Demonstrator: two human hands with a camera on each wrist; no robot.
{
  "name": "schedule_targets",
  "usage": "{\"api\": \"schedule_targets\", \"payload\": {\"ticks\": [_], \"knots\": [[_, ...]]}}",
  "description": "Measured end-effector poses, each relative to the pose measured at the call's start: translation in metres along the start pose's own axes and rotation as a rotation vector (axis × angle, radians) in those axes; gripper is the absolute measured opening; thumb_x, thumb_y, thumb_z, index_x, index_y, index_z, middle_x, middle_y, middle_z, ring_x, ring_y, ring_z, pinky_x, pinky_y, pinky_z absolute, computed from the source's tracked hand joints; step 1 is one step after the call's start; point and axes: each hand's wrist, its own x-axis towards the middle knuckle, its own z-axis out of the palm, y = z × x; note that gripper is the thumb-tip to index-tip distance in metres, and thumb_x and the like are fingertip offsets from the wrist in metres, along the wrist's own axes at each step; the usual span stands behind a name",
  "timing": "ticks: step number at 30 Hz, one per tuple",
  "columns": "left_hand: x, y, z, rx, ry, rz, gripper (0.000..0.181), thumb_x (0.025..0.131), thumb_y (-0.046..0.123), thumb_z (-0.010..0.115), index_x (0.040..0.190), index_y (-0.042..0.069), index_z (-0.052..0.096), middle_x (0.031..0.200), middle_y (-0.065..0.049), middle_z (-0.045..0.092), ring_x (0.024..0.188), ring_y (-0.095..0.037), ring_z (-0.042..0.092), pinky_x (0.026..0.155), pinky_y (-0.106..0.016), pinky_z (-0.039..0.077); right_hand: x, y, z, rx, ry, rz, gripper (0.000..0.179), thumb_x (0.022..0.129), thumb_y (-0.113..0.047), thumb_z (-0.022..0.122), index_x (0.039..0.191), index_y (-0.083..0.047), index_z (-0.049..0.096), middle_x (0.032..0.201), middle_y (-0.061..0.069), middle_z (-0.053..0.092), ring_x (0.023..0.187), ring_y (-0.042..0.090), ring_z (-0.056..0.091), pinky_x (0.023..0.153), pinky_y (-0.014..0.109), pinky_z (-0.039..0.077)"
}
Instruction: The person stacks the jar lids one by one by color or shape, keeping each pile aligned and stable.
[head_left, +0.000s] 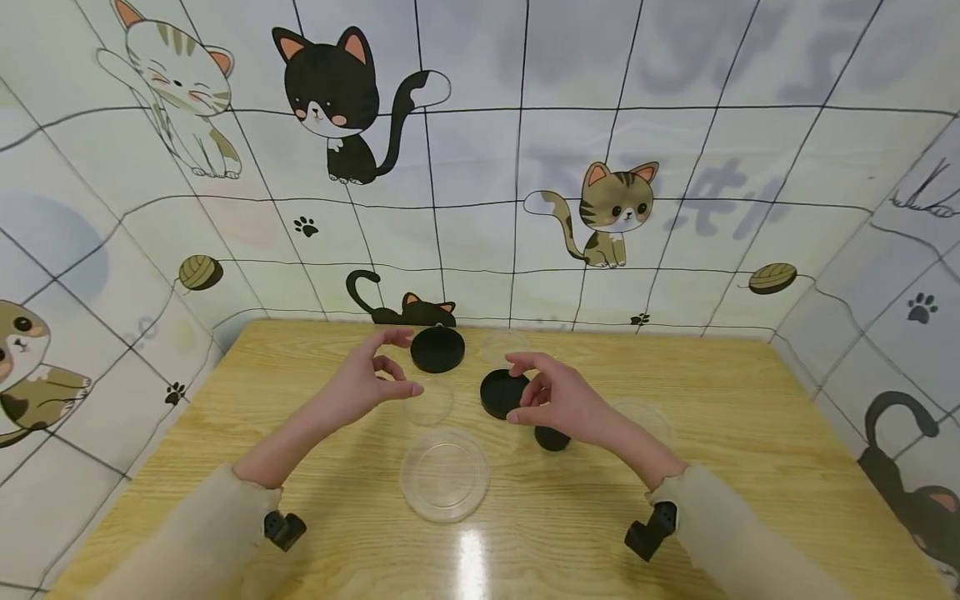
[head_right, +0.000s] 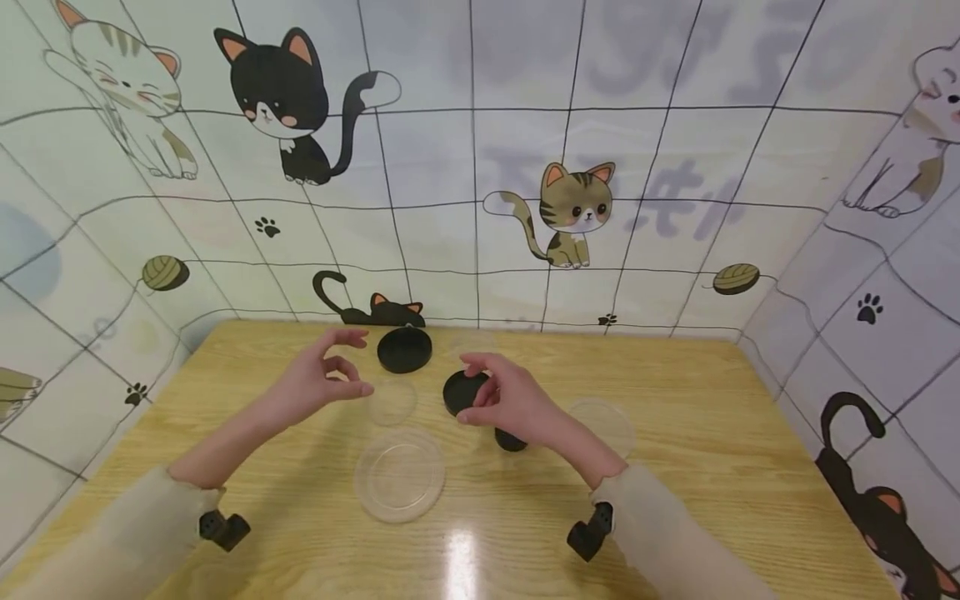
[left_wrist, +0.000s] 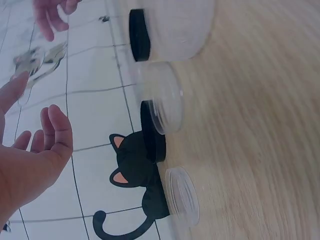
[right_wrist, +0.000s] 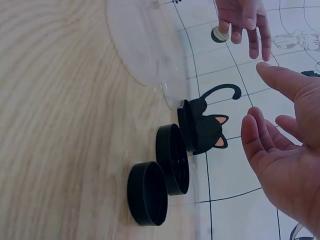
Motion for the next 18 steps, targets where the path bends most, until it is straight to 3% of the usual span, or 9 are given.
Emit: {"api": "schedule_targets", "payload": {"ticks": [7, 18], "knots": [[0.019, -0.005, -0.005, -0.093, 0.068, -0.049, 0.074, 0.087, 0.008, 0.083, 0.149, 0.012, 0.043, 0.139, -0.009, 0.045, 0.091, -0.024, 0.06, 0.072, -0.033, 0.053, 0.013, 0.0, -0.002, 0.026, 0.011, 0.017, 0.074, 0.088, -0.011, 0.082, 0.152, -0.004, 0.045, 0.134, 0.015, 0.055, 0.089, 0.021, 0.064, 0.081, 0.038, 0.055], [0.03, -0.028, -0.002, -0.103, 0.081, -0.078, 0.074, 0.087, 0.009, 0.083, 0.15, 0.013, 0.044, 0.138, -0.009, 0.045, 0.091, -0.022, 0.06, 0.075, -0.031, 0.055, 0.034, 0.02, 0.0, -0.006, 0.044, 0.06, 0.076, 0.088, -0.011, 0.082, 0.153, -0.005, 0.044, 0.134, 0.016, 0.055, 0.092, 0.02, 0.064, 0.086, 0.04, 0.054]]}}
